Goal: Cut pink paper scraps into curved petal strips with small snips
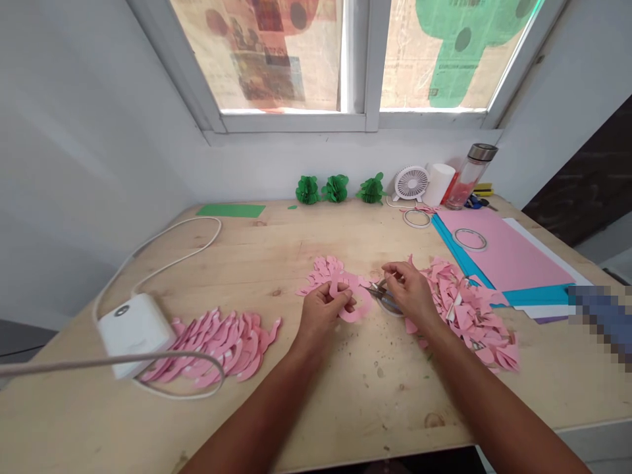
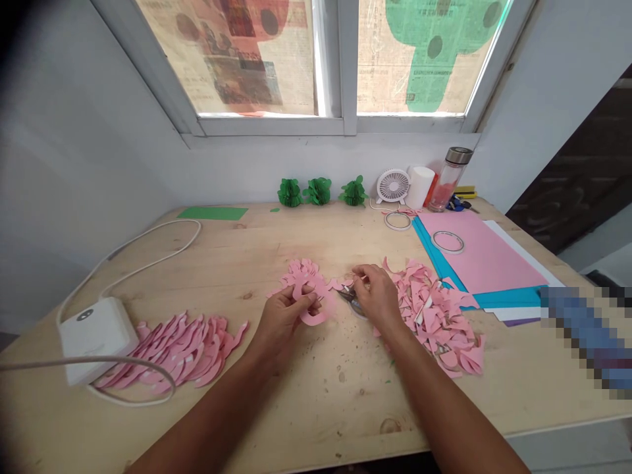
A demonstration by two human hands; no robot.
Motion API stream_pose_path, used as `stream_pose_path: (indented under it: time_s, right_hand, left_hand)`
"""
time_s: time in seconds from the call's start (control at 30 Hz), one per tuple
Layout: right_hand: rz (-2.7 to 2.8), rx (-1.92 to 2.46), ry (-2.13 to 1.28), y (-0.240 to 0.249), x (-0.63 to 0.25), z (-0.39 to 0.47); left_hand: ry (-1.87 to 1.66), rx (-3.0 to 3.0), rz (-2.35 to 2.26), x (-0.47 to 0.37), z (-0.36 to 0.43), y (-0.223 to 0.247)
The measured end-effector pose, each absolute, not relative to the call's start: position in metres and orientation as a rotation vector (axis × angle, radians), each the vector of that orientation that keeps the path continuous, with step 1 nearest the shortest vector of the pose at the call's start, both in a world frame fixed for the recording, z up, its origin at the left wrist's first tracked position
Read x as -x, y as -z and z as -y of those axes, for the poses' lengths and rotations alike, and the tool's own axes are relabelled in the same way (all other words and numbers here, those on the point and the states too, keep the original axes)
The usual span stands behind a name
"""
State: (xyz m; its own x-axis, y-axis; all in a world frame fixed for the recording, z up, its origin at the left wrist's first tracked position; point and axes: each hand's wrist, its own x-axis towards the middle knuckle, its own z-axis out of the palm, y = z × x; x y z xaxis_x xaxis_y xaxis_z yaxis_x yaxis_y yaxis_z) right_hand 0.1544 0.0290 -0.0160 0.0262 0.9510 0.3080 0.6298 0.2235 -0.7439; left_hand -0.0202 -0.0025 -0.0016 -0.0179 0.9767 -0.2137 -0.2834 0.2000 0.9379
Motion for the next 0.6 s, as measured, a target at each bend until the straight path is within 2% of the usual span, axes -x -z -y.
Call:
stream_pose_path:
  time_s: [0.2, 0.6]
  right_hand:
    - [2.069, 1.538, -0.286, 0.0206, -0.1515, -0.0266]
    - [2.158, 1.577, -0.252, 0.0214, -0.1493, -0.0250]
  left_hand:
    - [-1.222, -0.785, -1.123, 0.0203, 0.0030, 0.0022]
    - [-1.196, -0.765, -1.139, 0.0181, 0.0029, -0.0004]
